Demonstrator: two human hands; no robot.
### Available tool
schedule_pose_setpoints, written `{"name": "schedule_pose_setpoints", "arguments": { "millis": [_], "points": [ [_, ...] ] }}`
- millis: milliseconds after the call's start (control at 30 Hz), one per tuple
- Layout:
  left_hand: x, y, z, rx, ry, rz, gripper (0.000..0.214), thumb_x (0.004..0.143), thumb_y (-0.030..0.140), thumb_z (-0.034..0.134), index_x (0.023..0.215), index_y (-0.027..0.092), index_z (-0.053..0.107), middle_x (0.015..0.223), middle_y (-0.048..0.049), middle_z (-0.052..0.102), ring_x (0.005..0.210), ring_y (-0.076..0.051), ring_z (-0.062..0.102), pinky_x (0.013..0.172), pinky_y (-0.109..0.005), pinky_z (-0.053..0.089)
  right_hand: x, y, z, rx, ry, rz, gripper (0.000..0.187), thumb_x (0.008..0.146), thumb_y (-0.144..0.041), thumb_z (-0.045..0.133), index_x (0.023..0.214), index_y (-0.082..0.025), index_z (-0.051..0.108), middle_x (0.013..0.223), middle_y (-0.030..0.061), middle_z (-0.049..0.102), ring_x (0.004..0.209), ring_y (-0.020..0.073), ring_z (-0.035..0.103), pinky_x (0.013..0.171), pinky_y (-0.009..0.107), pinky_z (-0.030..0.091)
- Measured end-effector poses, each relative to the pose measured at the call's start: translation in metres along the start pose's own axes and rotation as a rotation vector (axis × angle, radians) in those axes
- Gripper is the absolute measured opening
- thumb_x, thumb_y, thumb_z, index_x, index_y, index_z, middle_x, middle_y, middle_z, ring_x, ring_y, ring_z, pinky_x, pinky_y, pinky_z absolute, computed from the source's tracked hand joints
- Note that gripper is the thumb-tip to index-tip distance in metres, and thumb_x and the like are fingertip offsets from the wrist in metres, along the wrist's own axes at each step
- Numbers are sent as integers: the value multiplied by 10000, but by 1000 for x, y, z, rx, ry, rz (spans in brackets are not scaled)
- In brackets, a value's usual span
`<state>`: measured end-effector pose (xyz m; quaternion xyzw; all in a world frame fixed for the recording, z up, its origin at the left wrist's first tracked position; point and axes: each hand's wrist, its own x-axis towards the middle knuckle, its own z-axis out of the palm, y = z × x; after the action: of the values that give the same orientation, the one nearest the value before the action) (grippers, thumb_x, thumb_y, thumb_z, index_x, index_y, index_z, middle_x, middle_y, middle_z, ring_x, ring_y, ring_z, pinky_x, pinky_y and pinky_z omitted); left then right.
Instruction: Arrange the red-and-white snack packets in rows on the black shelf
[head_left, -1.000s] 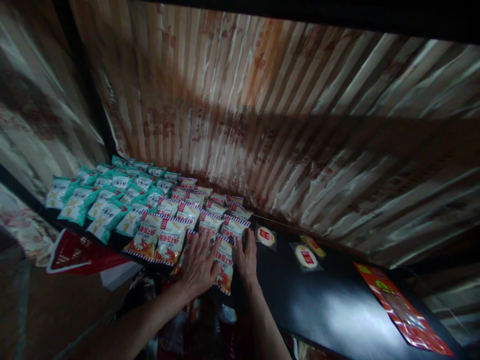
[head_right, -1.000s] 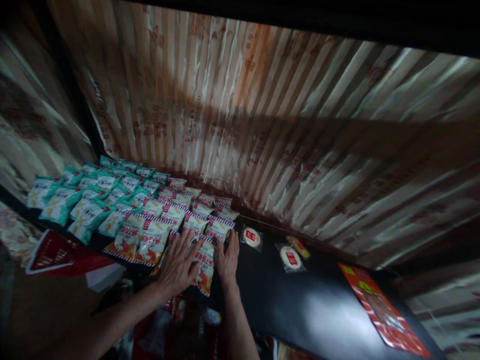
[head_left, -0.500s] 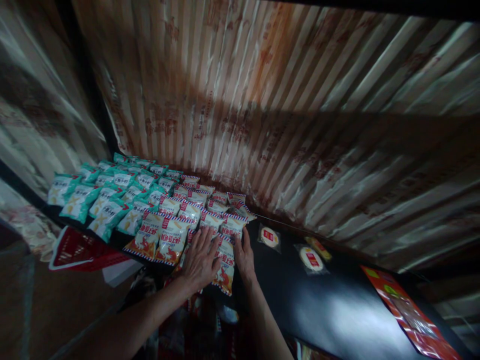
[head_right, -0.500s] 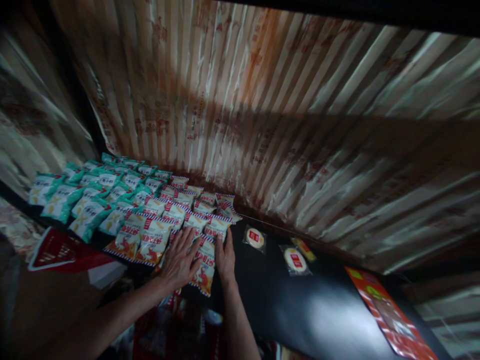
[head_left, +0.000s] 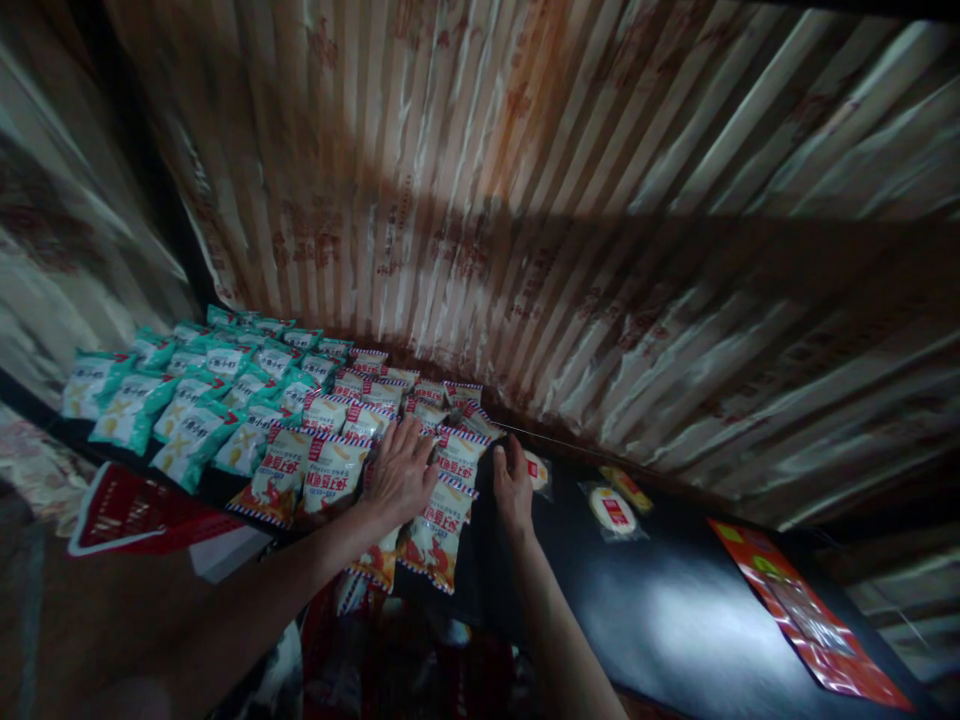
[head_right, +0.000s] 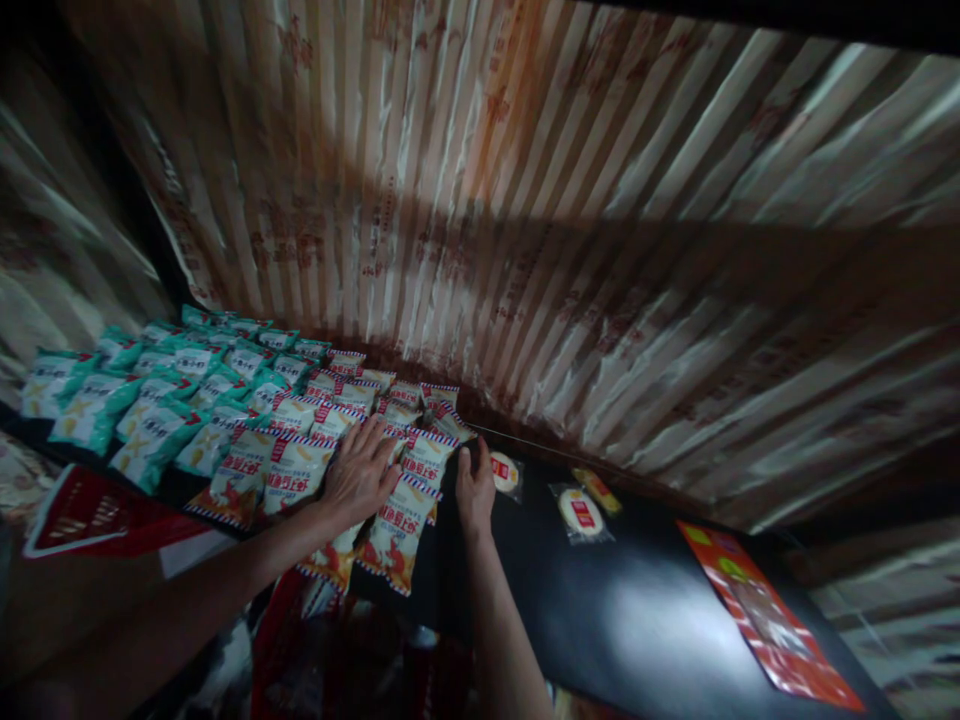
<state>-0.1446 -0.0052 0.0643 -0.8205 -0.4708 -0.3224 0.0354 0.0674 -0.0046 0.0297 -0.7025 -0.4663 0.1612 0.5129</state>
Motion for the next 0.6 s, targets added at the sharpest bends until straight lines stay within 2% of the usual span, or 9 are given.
{"name": "schedule_pose_setpoints", "arguments": {
  "millis": [200,300,433,533,600],
  "points": [
    [31,-2,5,15,-73,-30,390,884,337,467,1206,148,578,1434,-125,438,1394,-279,280,1152,-493,216,26,-9,4,127,-40,63,813,718,-632,494,1329,-96,471,1271,173,588,1178,266,549,1020,391,393],
    [55,-6,8,10,-112,-72,371,887,320,454,1207,181,581,1425,-100,454,1382,-272,298,1142,-486,237,31,-12,3,109,-22,103,783,728,-615,478,1328,-111,485,1293,151,579,1209,255,526,1034,352,377],
    [98,-16,19,25,-228,-113,340,911,255,392,1169,162,594,1363,-104,513,1328,-261,375,1117,-459,267,38,-10,-2,43,-23,165,788,751,-609,452,1344,-92,473,1340,158,540,1253,272,486,1056,358,343],
    [135,-25,34,11,-381,-91,338,942,232,334,1166,187,583,1298,-73,564,1266,-226,439,1070,-419,335,43,-7,-4,31,-59,208,795,744,-634,477,1368,-141,461,1334,135,551,1244,281,497,1045,368,352],
    [159,-31,47,3,-432,-101,335,954,213,315,1133,194,598,1233,-64,602,1215,-222,486,1025,-421,386,44,-7,-3,52,-94,233,807,734,-645,498,1379,-163,450,1330,119,558,1249,274,495,1040,355,357]
  ]
}}
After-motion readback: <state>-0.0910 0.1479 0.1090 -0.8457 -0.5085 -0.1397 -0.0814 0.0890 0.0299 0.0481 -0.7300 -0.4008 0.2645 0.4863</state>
